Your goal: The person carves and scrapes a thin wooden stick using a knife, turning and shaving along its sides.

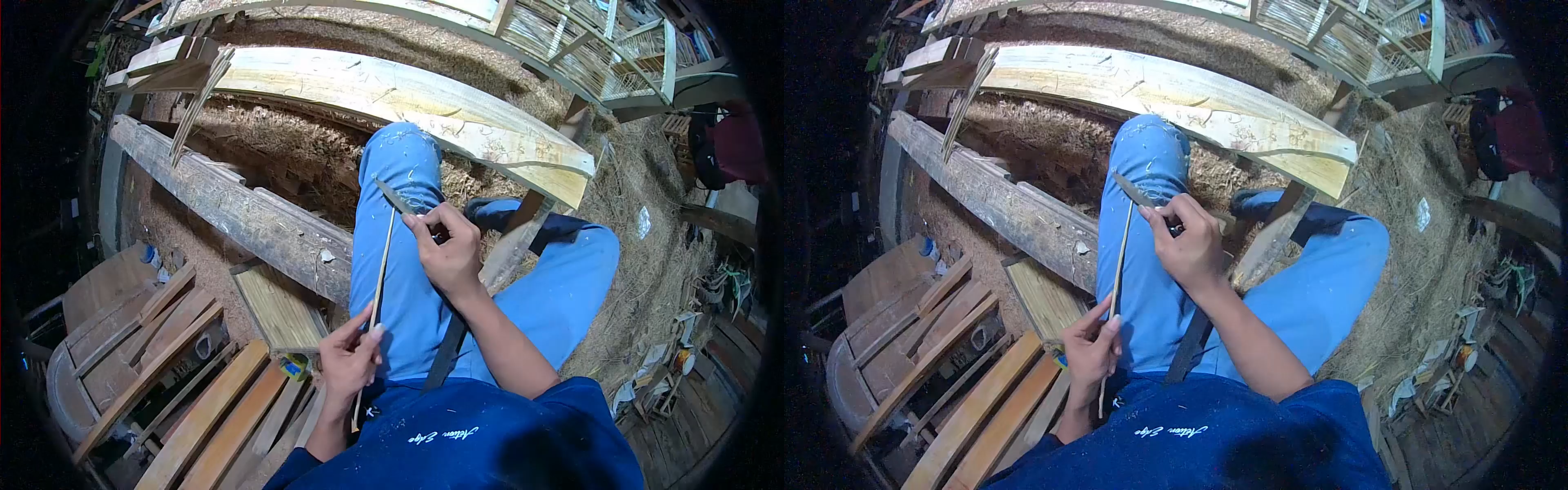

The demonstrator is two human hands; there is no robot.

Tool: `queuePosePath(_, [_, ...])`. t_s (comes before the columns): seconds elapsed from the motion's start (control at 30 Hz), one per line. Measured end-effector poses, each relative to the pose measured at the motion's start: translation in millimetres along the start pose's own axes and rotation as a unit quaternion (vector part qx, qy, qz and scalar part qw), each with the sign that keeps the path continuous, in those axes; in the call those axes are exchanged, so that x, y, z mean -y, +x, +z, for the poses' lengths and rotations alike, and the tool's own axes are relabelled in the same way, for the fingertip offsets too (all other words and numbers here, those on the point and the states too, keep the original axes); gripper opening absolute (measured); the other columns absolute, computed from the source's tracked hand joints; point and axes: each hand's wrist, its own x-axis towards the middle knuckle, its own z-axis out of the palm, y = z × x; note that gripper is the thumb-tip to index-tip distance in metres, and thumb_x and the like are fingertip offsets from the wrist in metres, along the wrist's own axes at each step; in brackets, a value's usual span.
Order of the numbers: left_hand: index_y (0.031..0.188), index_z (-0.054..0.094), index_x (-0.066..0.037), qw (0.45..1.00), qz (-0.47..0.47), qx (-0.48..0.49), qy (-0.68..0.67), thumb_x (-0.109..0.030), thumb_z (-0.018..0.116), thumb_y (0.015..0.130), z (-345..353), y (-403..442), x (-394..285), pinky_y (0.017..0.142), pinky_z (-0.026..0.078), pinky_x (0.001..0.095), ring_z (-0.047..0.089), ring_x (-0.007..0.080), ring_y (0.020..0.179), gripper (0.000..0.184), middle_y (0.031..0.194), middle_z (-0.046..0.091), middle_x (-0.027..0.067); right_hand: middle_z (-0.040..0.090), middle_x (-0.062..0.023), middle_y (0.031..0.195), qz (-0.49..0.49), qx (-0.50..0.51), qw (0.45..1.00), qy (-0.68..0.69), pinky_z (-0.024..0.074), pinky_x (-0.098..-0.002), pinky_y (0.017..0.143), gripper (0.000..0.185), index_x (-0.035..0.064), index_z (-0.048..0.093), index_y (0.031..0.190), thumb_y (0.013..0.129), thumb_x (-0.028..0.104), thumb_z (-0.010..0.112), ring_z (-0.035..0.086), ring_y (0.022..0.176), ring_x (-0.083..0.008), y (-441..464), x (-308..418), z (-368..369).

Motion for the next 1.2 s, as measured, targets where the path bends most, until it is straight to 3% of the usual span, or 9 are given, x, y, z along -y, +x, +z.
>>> queuePosePath(0.17, [0.143, 0.066, -0.004, 1.0, -0.015, 0.015, 0.005, -0.009, 0.07, 0.102, 26.6, 51.7, -41.6, 0.037, 0.038, 0.0239, 0.049, 0.0055, 0.042, 0.041, 0.065, 0.064, 0.0018, 0.063, -0.0135, 0.073, -0.035, 0.027, 0.999, 0.029, 0.0489, -0.0376, 0.061, 0.027, -0.0024, 0.064, 0.08, 0.089, 0.012, 0.084, 0.064, 0.064, -0.0244, -4.9, -4.1, -1.6])
queuePosePath(0.37, [0.142, 0.065, 0.0, 0.996, 0.088, 0.028, -0.007, -0.012, 0.068, 0.104, 45.8, 97.9, -44.6, 0.039, 0.038, 0.024, 0.049, 0.0055, 0.043, 0.039, 0.066, 0.064, 0.0019, 0.065, -0.0144, 0.076, -0.05, 0.032, 0.997, 0.047, 0.0495, -0.0377, 0.062, 0.025, -0.003, 0.065, 0.082, 0.089, 0.012, 0.084, 0.065, 0.065, -0.0262, -6.3, -8.4, -4.3])
queuePosePath(0.47, [0.14, 0.067, -0.001, 0.997, 0.067, 0.036, -0.007, -0.012, 0.068, 0.105, 36.0, 80.0, -31.2, 0.04, 0.035, 0.0236, 0.047, 0.0043, 0.044, 0.037, 0.065, 0.062, 0.0008, 0.065, -0.0145, 0.076, -0.066, 0.007, 0.997, 0.03, 0.0497, -0.0386, 0.062, 0.025, -0.0025, 0.064, 0.081, 0.089, 0.011, 0.083, 0.066, 0.066, -0.0273, -3.9, -6.7, -4.4])
queuePosePath(0.57, [0.139, 0.068, -0.002, 0.999, 0.043, 0.025, 0.003, -0.013, 0.068, 0.105, 28.7, 58.9, -30.5, 0.039, 0.034, 0.023, 0.046, 0.0043, 0.043, 0.036, 0.063, 0.061, 0.0001, 0.065, -0.0149, 0.077, 0.012, 0.038, 0.999, 0.005, 0.0501, -0.0398, 0.062, 0.025, -0.0017, 0.063, 0.08, 0.09, 0.012, 0.082, 0.068, 0.067, -0.0301, 0.9, -2.0, -6.3])
queuePosePath(0.63, [0.139, 0.068, -0.002, 0.998, 0.052, 0.017, -0.012, -0.013, 0.068, 0.105, 23.5, 51.2, -20.4, 0.039, 0.034, 0.0229, 0.045, 0.0042, 0.043, 0.036, 0.062, 0.06, -0.0005, 0.064, -0.0153, 0.076, -0.048, 0.035, 0.998, -0.013, 0.05, -0.0413, 0.062, 0.026, -0.001, 0.063, 0.08, 0.09, 0.014, 0.082, 0.068, 0.068, -0.0326, -0.3, -0.9, -4.2])
queuePosePath(0.93, [0.14, 0.067, -0.001, 1.0, -0.008, 0.01, 0.0, -0.01, 0.066, 0.105, 4.1, 6.4, -7.3, 0.039, 0.035, 0.023, 0.045, 0.0045, 0.042, 0.036, 0.063, 0.062, 0.0009, 0.064, -0.0156, 0.075, -0.021, 0.002, 1.0, -0.02, 0.0489, -0.0417, 0.061, 0.027, -0.0004, 0.062, 0.08, 0.09, 0.014, 0.082, 0.065, 0.066, -0.0319, 15.3, -4.2, 1.3])
queuePosePath(1.1, [0.139, 0.068, -0.001, 1.0, -0.007, 0.018, 0.01, -0.012, 0.064, 0.107, 25.7, 55.1, -44.7, 0.038, 0.036, 0.0238, 0.047, 0.0051, 0.042, 0.034, 0.064, 0.063, 0.0013, 0.065, -0.0154, 0.076, -0.047, 0.022, 0.998, 0.026, 0.0505, -0.0408, 0.063, 0.026, -0.0013, 0.064, 0.08, 0.088, 0.012, 0.084, 0.067, 0.068, -0.0307, 6.7, -7.6, -2.7])
queuePosePath(1.2, [0.137, 0.069, 0.0, 0.997, 0.052, 0.042, 0.048, -0.015, 0.062, 0.108, 39.3, 97.7, -64.1, 0.038, 0.037, 0.0247, 0.048, 0.0058, 0.042, 0.033, 0.063, 0.063, 0.0011, 0.067, -0.0153, 0.078, -0.075, 0.054, 0.994, 0.053, 0.0524, -0.0392, 0.065, 0.024, -0.0021, 0.066, 0.082, 0.088, 0.012, 0.084, 0.069, 0.07, -0.03, 1.0, -5.6, -6.0])
